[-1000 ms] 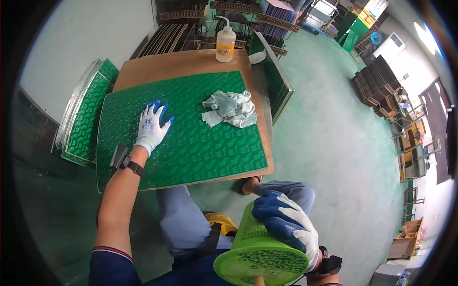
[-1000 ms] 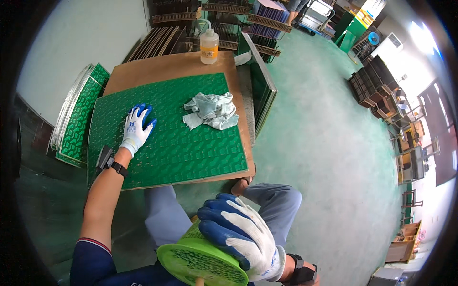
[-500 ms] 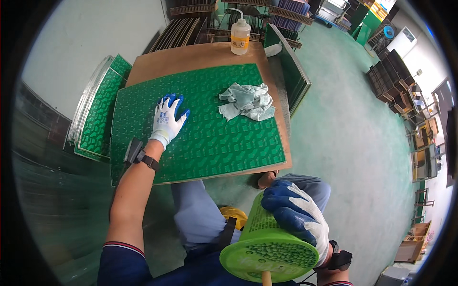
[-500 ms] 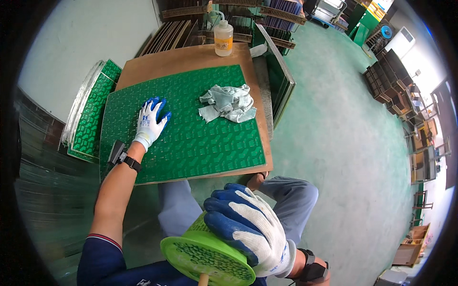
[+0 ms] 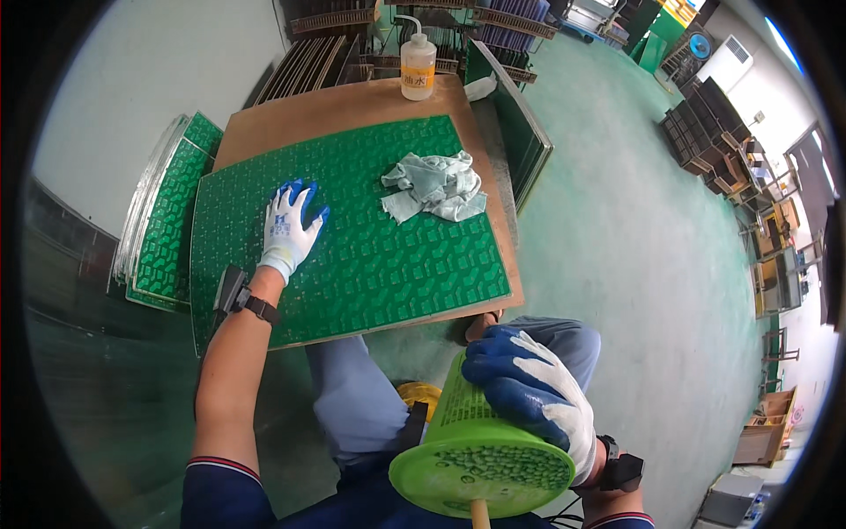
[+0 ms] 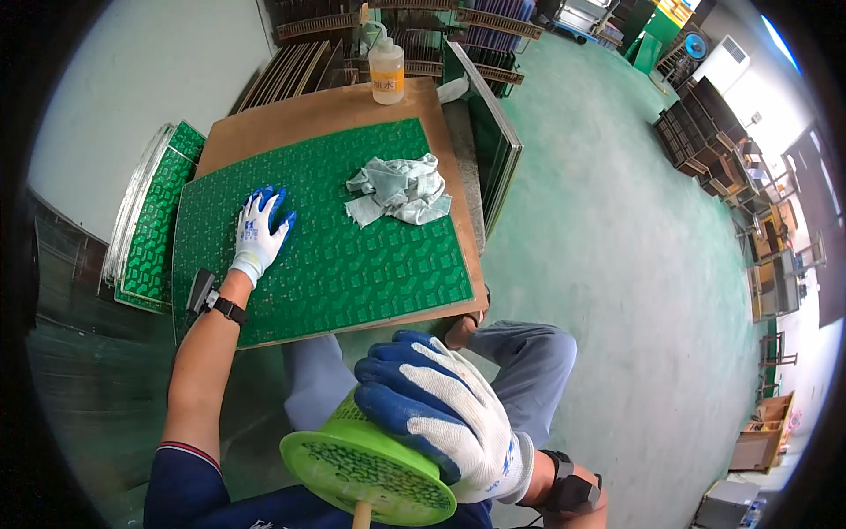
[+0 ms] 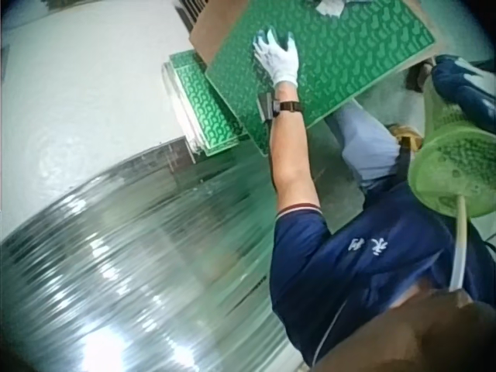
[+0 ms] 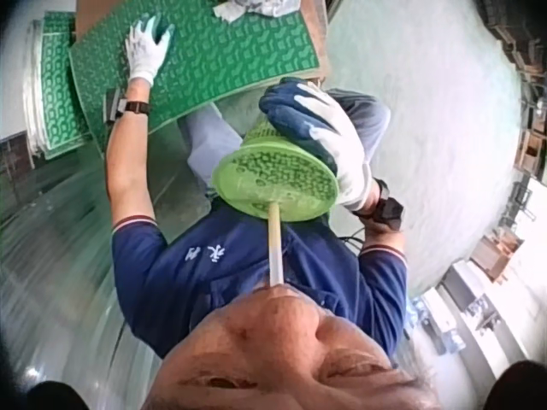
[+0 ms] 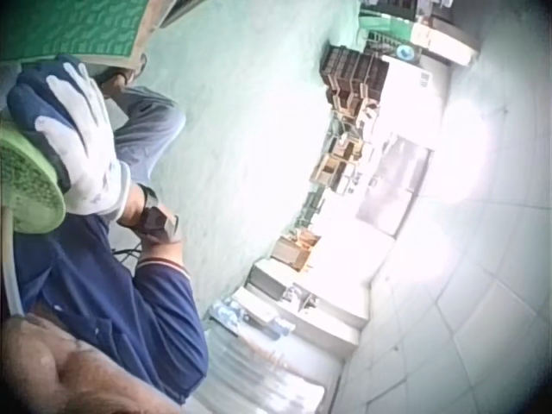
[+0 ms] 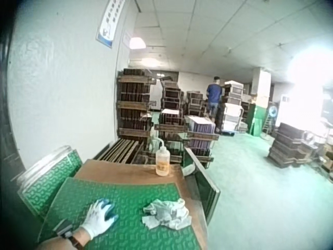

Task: The recorder wipes large green circuit board panels with a cleaning cloth and solvent.

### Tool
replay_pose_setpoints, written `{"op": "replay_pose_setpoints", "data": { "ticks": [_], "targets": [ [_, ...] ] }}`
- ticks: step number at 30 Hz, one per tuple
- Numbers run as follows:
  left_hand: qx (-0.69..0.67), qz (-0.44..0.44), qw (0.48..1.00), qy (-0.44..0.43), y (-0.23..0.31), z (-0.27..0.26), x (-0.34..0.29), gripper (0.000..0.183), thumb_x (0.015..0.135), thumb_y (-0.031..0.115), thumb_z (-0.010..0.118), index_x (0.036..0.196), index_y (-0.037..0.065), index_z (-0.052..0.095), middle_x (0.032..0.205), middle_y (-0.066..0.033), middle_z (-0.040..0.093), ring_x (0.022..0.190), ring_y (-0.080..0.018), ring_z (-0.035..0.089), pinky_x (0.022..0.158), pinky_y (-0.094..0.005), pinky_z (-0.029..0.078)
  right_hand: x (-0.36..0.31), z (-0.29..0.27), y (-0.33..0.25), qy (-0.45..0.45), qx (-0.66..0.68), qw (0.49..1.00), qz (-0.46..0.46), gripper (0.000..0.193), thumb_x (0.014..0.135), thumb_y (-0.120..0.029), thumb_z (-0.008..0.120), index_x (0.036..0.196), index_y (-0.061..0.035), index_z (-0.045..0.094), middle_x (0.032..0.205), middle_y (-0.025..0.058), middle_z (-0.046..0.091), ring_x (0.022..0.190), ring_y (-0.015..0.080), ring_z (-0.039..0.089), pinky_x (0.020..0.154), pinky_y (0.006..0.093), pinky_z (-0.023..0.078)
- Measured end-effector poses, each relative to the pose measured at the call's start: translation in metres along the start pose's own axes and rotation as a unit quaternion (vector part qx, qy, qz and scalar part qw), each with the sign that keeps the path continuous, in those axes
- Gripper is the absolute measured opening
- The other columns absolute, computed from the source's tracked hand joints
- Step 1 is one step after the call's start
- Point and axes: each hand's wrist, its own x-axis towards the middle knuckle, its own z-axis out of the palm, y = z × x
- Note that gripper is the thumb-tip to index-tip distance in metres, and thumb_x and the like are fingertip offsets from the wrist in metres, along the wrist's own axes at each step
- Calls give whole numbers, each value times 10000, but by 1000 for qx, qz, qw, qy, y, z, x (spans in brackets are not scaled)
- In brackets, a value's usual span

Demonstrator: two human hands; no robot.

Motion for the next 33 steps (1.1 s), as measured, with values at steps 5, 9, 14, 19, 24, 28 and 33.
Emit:
{"op": "replay_pose_setpoints", "data": {
  "ticks": [5,9,14,19,24,28,33],
  "targets": [
    [-14,-4,1000,-4,-5,2,-4,592,964,438,702,1470,156,579,1554,-174,511,1466,-394,420,1230,-534,321,0,1,4,3,-16,1000,-20,647,740,-257,784,1291,60,663,1306,307,669,1221,496,646,1075,598,483],
    [-16,0,1000,0,-6,3,-4,592,965,439,701,1470,155,580,1552,-172,513,1464,-395,423,1228,-537,321,4,-3,3,-27,-1,999,-42,649,727,-280,767,1272,58,663,1304,318,667,1215,499,645,1075,627,473],
    [-19,1,1000,1,-8,1,-4,590,964,438,701,1469,158,583,1550,-173,513,1462,-389,426,1237,-529,311,-3,3,5,-12,6,1000,-21,614,750,-264,758,1269,52,666,1317,309,667,1248,494,639,1095,629,465],
    [-20,4,1000,6,-8,4,-4,583,966,433,701,1469,163,583,1548,-170,517,1462,-385,427,1243,-528,307,-11,12,10,33,35,998,-37,593,774,-248,755,1282,46,672,1333,290,670,1269,477,639,1110,613,466],
    [-24,10,1000,9,-7,3,-4,581,963,421,708,1468,164,583,1545,-170,522,1461,-388,429,1240,-529,312,-5,8,4,-17,42,999,0,432,846,-237,779,1141,27,607,1227,287,689,1138,512,667,1065,695,439],
    [-14,20,1000,15,-5,3,-2,553,980,389,695,1470,153,593,1540,-172,534,1435,-389,456,1213,-509,349,-15,13,10,17,57,998,4,419,842,-235,778,1112,38,610,1220,289,687,1148,511,665,1061,685,448],
    [-10,32,999,27,-9,1,-2,547,972,349,708,1468,146,600,1524,-179,547,1413,-402,472,1209,-512,356,-21,12,13,8,40,999,-7,411,863,-262,763,1095,41,611,1213,284,683,1132,500,667,1035,673,474]
  ]
}}
